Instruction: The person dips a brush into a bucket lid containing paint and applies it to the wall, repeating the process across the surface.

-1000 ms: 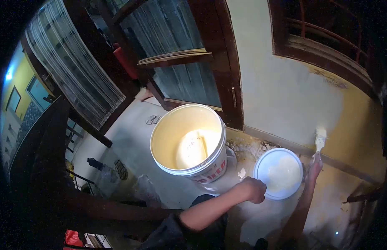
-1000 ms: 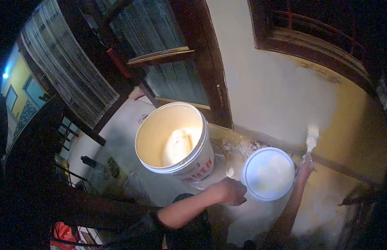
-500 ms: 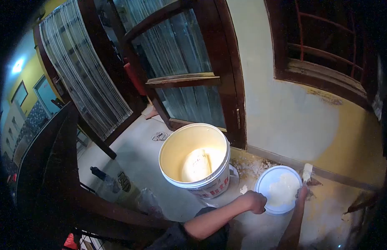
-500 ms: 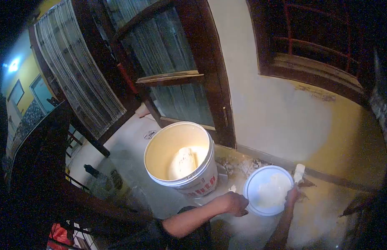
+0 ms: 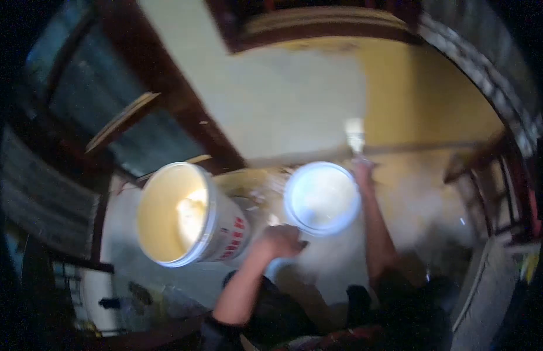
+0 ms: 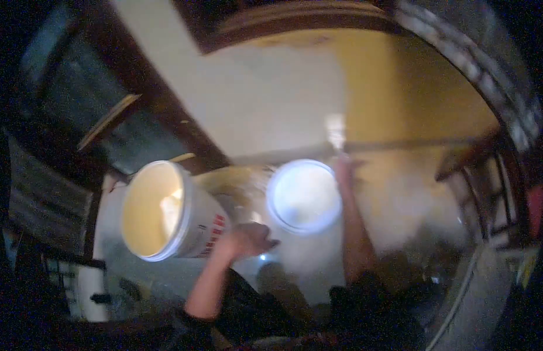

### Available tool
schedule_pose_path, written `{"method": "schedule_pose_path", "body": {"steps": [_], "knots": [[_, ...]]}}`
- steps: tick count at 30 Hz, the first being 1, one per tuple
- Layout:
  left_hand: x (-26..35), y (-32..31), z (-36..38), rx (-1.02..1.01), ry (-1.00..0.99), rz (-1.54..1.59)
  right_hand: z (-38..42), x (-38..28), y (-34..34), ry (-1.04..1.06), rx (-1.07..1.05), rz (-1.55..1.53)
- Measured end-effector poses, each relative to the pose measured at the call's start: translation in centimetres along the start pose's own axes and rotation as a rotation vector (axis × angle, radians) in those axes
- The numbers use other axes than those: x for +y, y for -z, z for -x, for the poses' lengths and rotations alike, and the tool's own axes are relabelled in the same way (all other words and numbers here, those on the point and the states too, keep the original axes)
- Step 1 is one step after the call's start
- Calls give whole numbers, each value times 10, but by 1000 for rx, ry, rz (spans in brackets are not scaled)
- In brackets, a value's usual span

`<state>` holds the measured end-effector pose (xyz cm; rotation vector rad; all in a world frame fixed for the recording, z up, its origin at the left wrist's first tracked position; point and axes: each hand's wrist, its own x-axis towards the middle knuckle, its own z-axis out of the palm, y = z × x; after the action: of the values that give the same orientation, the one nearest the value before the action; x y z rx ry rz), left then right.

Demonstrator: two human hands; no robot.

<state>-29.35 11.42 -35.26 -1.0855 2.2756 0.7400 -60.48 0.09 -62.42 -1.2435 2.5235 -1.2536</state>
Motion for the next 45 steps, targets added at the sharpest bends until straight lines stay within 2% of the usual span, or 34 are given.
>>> {"method": "schedule_pose_path", "body": {"steps": [1, 2, 4, 6, 7, 8, 10, 11, 12, 13, 14, 16, 17, 20, 22, 23, 24, 26, 28, 29, 31, 32, 33, 36, 37, 38, 40, 42, 44, 45], "knots": [[0, -1, -3, 12, -6, -34, 21, -14, 19, -161, -59, 20], [-1, 0, 1, 10, -9, -61, 35, -26, 41, -79, -143, -54], [-2, 1, 2, 1, -19, -84, 52, -20, 41, -285, -165, -331], [-7, -3, 3, 89, -17, -45, 65, -27, 46, -500, -182, -530], [-7, 1, 2, 36, 0, -44, 57, -21, 37, -508, -174, -527], [-6, 1, 2, 33, -9, -47, 42, -6, 15, -342, -128, -441], [-4, -2, 2, 66, 16, -45, 11, -24, 26, -159, -12, -428], [-4, 0, 1, 63, 12, -45, 0, -72, 63, -142, 62, -502], [-3, 1, 0, 54, 4, -60, -6, -104, 96, -186, 11, -680], [-3, -1, -1, 42, -3, -74, -6, -127, 123, -234, -42, -859], [-3, -1, -4, 37, -7, -72, -3, -145, 144, -238, -40, -853], [-5, 0, -8, -5, 4, -66, 4, -167, 170, -175, -68, -1109], [-5, 2, -9, -2, 4, -69, 4, -161, 162, -172, -65, -1111], [-3, 1, -9, -11, -3, -67, 10, -85, 77, 30, 115, -608], [-2, 1, -7, 8, -17, -63, 39, -4, 7, 41, 12, -25], [-2, -1, -6, 15, -21, -65, 56, 20, -8, 76, -73, 119], [-4, -1, -6, 19, -21, -70, 59, 7, 6, 79, -60, 116], [-5, 0, -6, 12, -18, -64, 70, -12, 28, -600, -235, -475], [-5, 1, -3, 26, -14, -48, 39, -17, 25, -401, -62, -433], [-5, 0, -1, 16, -18, -49, 9, -23, 28, -185, 55, -487], [-4, 1, -1, 26, -12, -37, -23, -111, 109, -260, 53, -879], [-4, 2, -1, 21, -16, -34, -26, -144, 151, -183, 33, -960], [-4, 2, -1, 9, -1, -30, -28, -166, 178, -103, 8, -1039], [1, 9, -1, -27, 23, -36, -22, -195, 230, -78, -122, -1148], [3, 11, 0, -49, 28, -50, -22, -180, 213, -76, -120, -1146], [3, 10, -2, -41, 22, -52, -23, -150, 177, 28, 4, -909], [-2, 3, -8, -43, 3, -58, -12, -106, 117, -167, 9, -589], [-4, -4, -7, 3, -9, -54, 29, -51, 67, -378, -157, -252], [-5, -1, -4, 56, -25, -61, 56, -39, 69, -740, -387, -428], [-4, 2, -1, 45, -9, -63, 49, -39, 66, -731, -383, -432]]}}
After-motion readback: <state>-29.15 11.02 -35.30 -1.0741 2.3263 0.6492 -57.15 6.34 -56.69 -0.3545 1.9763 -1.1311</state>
